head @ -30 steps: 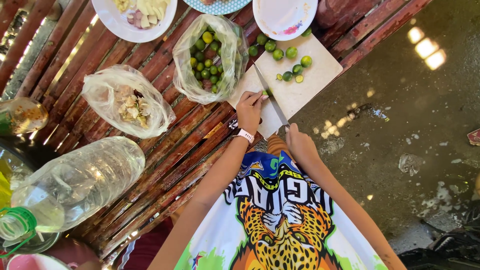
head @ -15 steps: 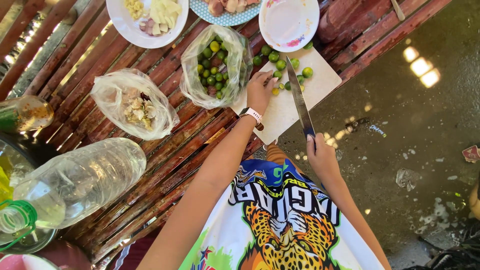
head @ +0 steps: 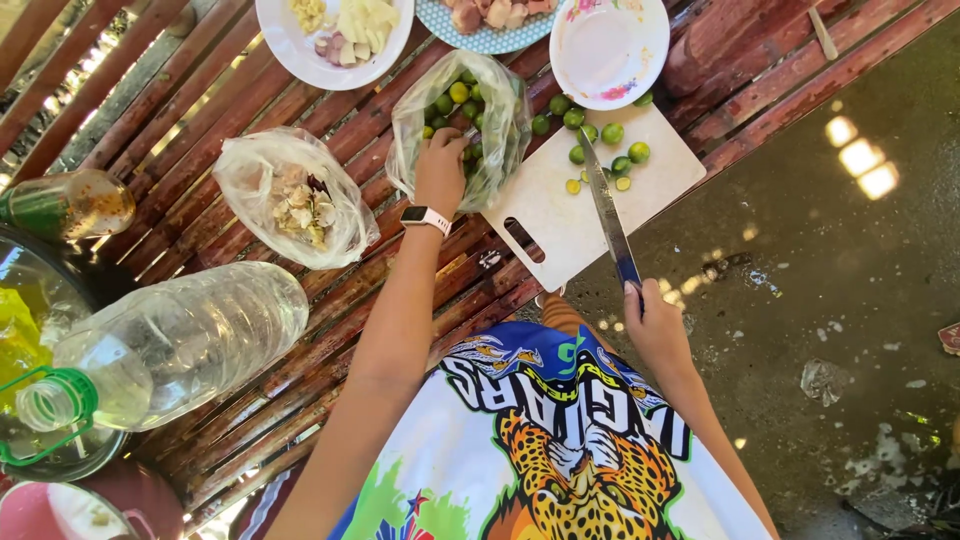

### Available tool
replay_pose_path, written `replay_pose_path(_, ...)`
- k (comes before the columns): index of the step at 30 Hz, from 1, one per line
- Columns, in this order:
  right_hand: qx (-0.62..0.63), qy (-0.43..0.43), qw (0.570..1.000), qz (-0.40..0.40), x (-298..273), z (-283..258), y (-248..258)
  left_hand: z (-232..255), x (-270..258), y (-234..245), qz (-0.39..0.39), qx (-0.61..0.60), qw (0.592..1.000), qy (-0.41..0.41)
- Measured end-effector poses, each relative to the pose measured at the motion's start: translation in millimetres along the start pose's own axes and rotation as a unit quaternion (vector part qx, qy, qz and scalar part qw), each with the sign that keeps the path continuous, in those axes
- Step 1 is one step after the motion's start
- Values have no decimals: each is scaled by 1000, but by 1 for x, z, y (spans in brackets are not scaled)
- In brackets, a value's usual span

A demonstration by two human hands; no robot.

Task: Slicing calamansi citrus fruits and squeezing them into a small bowl.

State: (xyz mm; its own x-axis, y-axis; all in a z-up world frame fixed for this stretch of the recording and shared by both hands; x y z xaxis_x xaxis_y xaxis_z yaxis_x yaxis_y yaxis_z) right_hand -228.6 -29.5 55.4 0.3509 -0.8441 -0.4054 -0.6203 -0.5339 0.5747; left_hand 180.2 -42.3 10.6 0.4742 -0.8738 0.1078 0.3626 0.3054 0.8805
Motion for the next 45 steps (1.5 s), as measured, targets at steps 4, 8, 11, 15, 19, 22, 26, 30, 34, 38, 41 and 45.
replay_pose_path(4,-16,9,1000,1,-2,-13,-1,19,11,5,-84,81,993,-34)
replay_pose_path(8,-11,13,1000,2,-5,-17,-3,20,9,-3,-106,81,987,-88)
replay_pose_path(11,-15,22,1000,8,-8,-12,-4,22,1,-6,-93,107,983,-113)
replay_pose_path(15,-5,-39,998,-50,-12,-13,-8,37,-10,28,-24,104,988,-107)
replay_pose_path(19,-80,-21,994,-76,0,31,-16,31,-32,50,54,-157,982,89)
replay_pose_path(22,-71,-54,990,-108,7,42,-14,39,-64,11,1,-328,930,169)
replay_pose_path(26,-69,-38,995,-60,7,26,5,62,-96,-56,-98,-404,891,182)
replay_pose_path(30,-62,-55,994,-66,-1,15,2,83,-117,-79,-196,-457,797,343)
replay_pose_path(34,-64,-38,996,-50,-9,7,-7,69,-117,-114,-116,-366,885,261)
replay_pose_path(38,-51,-21,996,-70,-19,3,-20,72,-121,-115,-98,-352,885,288)
replay_pose_path(41,-69,16,996,-59,-22,3,-25,69,-128,-128,-72,-388,871,293)
replay_pose_path(45,-44,11,996,-82,-26,6,-32,75,-129,-115,-24,-359,894,267)
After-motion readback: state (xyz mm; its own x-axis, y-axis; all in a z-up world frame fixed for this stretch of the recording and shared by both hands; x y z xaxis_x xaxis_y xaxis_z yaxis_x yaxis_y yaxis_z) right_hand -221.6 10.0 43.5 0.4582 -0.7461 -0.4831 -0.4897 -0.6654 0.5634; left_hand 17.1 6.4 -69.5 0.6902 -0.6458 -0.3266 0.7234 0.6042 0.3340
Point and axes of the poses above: each hand's wrist, its own x-axis towards the middle knuckle, its own y-axis out of the back of the hand, z = x × y, the point moved 10 cm from there along x, towards the middle knuckle, and after that the axes turned 10 degrees about x, right-handed, at the moved point
